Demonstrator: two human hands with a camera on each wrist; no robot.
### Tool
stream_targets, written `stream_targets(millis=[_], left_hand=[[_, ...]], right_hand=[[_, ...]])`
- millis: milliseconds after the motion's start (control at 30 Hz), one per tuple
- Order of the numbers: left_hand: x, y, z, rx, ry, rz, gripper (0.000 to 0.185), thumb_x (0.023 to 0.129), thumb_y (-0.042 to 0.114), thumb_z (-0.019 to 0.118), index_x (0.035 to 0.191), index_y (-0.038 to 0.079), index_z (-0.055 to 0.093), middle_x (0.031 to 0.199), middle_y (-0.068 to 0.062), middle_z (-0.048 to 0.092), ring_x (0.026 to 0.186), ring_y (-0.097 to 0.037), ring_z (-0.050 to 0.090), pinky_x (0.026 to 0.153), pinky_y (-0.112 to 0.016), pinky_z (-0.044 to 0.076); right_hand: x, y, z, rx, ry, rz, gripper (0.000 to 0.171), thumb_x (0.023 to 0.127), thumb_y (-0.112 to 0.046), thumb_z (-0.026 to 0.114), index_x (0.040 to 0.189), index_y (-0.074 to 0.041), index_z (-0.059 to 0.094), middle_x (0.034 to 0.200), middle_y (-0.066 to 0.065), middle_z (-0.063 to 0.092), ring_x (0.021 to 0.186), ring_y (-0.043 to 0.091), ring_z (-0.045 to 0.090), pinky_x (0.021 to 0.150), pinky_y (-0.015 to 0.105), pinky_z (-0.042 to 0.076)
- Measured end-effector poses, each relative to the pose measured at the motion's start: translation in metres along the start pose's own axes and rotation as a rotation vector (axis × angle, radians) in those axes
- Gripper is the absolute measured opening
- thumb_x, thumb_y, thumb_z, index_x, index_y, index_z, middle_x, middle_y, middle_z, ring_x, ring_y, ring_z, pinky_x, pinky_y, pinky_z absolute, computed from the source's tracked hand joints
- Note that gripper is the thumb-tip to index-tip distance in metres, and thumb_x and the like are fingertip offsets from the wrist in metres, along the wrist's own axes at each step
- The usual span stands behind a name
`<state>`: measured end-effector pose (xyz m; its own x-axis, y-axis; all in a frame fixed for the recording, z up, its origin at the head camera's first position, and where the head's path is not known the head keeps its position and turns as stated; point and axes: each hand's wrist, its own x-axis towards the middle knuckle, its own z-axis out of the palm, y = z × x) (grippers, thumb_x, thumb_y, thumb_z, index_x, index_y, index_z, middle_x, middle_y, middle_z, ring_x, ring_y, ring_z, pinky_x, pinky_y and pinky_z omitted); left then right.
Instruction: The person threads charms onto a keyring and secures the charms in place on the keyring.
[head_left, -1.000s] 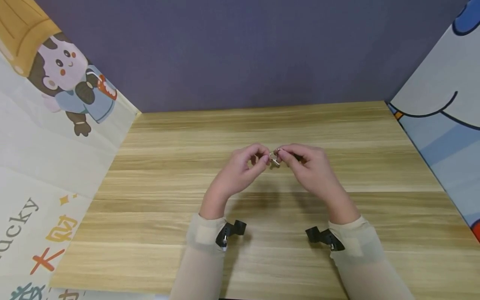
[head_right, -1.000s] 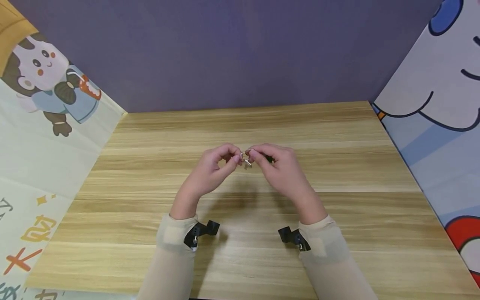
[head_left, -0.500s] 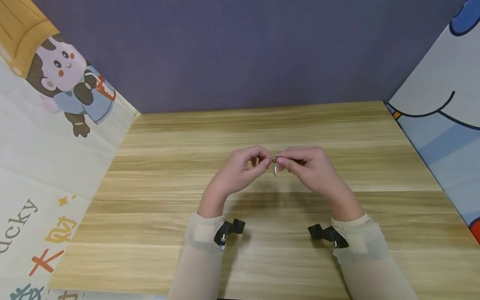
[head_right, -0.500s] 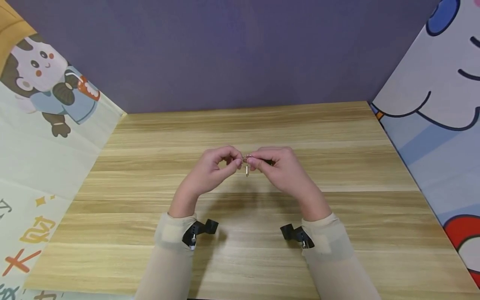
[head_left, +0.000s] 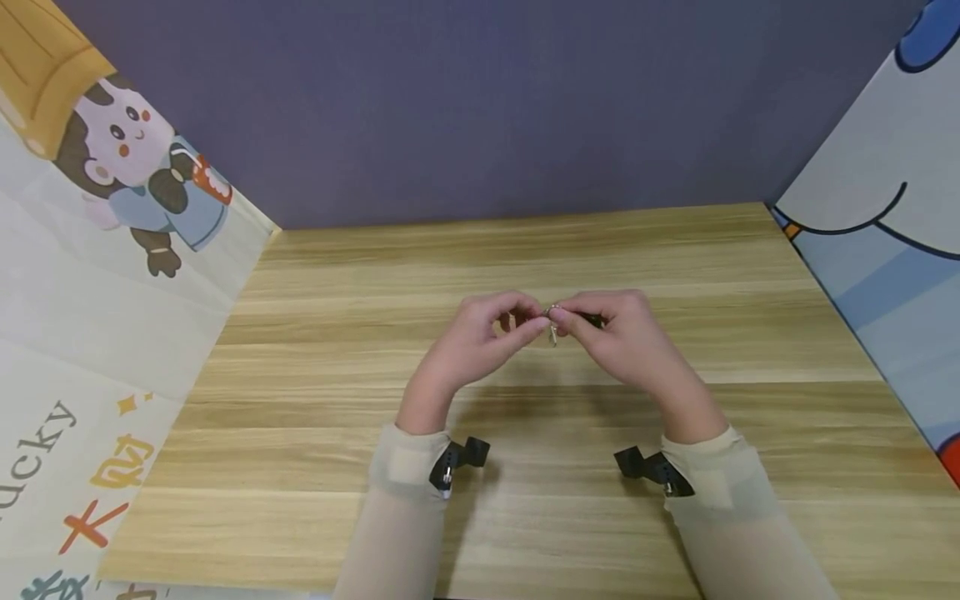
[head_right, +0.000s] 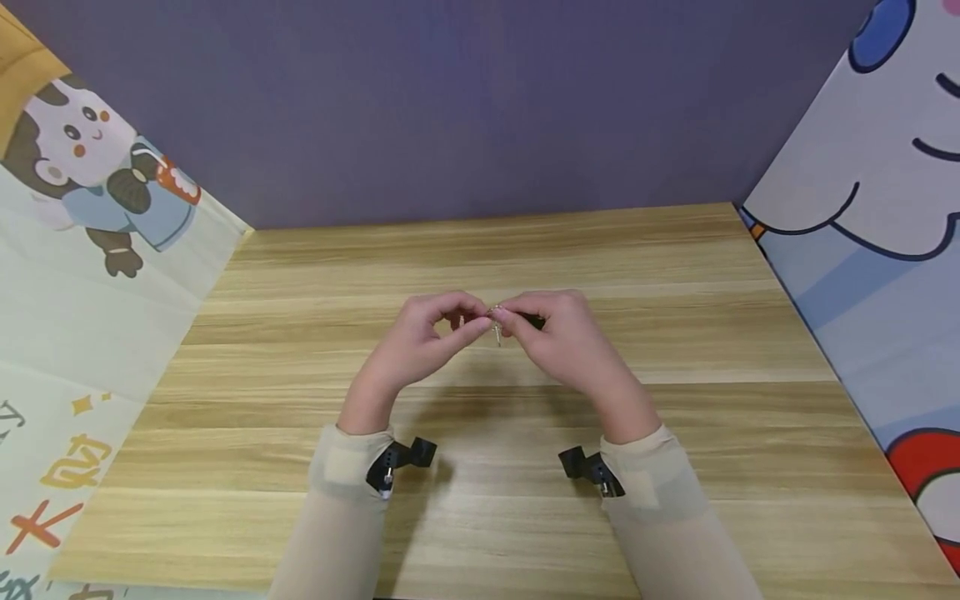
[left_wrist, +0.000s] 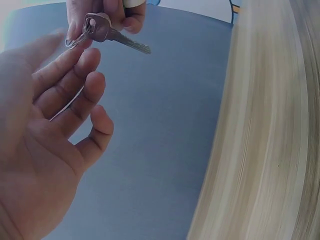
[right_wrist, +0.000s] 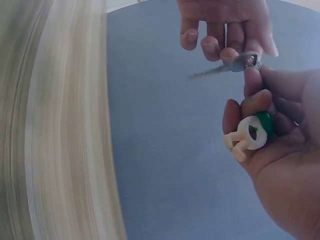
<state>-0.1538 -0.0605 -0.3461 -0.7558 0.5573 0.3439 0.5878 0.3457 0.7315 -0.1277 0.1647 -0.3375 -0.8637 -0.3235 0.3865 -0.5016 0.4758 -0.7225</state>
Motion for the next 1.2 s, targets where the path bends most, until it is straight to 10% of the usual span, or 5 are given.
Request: stream_targets(millis=[500,1200], left_hand=[[0.002,-0.001,0.004,0.133,0.105,0.188,0.012,0.102,0.002,0.069,0.109,0.001,0.078,0.103,-0.011,0.082,0.083,-0.017,0.072,0.072,-0.029,0.059],[0.003,-0.003,0.016,-0.169,0.194,0.090,0.010,0.100,-0.002,0.070,0.108,-0.002,0.076,0.103,-0.016,0.080,0.094,-0.025,0.078,0.089,-0.028,0.064]], right_hand=[[0.001,-0.005,0.000,0.032,-0.088,0.217,0.025,0.109,-0.029,0.064,0.103,-0.014,0.084,0.088,0.003,0.078,0.075,0.019,0.063,0.065,0.026,0.051],[0.000,-0.005,0.008,0.138,0.079,0.298,0.025,0.105,-0.031,0.070,0.108,-0.010,0.083,0.091,0.015,0.079,0.073,0.016,0.064,0.061,0.025,0.051]])
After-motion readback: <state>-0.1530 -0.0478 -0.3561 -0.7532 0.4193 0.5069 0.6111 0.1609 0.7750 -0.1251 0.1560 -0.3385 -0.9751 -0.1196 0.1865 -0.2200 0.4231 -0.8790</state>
